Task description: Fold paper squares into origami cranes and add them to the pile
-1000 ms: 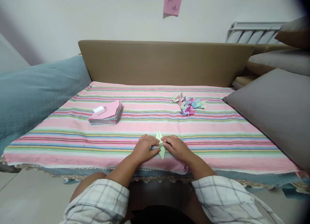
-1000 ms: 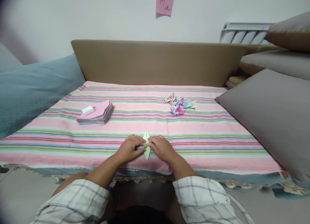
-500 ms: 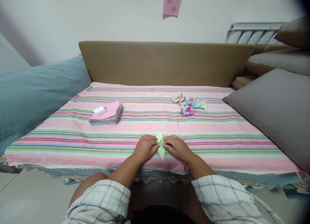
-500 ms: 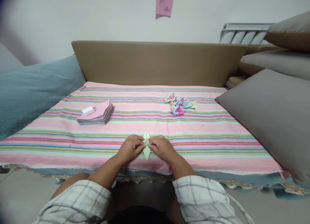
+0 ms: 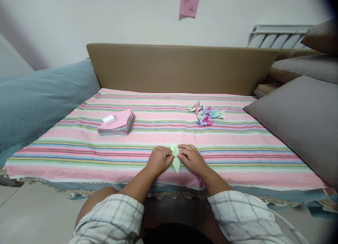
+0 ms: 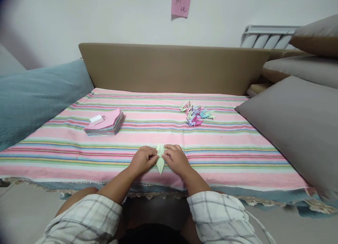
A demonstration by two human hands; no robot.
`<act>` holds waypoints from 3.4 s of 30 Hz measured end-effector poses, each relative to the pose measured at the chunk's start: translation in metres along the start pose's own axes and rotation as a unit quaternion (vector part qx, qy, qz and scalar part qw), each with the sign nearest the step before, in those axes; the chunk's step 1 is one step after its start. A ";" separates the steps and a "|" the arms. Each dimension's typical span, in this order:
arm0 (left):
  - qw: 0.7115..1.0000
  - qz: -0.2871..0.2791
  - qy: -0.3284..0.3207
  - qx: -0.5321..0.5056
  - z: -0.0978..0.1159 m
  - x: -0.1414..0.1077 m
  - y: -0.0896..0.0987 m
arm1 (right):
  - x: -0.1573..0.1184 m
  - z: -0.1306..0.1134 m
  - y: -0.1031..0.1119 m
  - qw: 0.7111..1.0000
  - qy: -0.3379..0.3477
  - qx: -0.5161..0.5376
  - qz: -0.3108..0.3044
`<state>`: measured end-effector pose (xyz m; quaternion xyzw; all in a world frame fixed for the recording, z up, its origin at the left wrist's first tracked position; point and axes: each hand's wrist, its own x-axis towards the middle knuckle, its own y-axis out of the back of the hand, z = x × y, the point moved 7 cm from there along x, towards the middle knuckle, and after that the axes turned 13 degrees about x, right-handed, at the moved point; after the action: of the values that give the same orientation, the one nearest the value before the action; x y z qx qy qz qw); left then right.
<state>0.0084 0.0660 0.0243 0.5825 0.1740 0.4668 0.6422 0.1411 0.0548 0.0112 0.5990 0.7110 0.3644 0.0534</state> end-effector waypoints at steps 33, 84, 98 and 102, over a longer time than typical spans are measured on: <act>0.998 0.037 0.001 0.056 0.001 -0.001 -0.007 | 0.002 0.001 -0.007 0.998 -0.018 -0.050 0.029; 0.996 0.030 0.077 0.033 -0.005 0.002 -0.001 | 0.009 0.001 -0.011 0.994 -0.068 -0.084 0.024; 0.997 0.037 0.066 0.017 -0.006 -0.001 0.000 | 0.006 0.008 -0.002 0.999 -0.045 -0.002 -0.008; 0.999 0.028 0.046 0.009 -0.007 -0.003 -0.001 | 0.006 0.007 -0.002 0.999 -0.042 -0.005 -0.004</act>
<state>0.0018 0.0683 0.0205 0.5711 0.1909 0.5092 0.6149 0.1416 0.0637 0.0071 0.6108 0.7085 0.3426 0.0872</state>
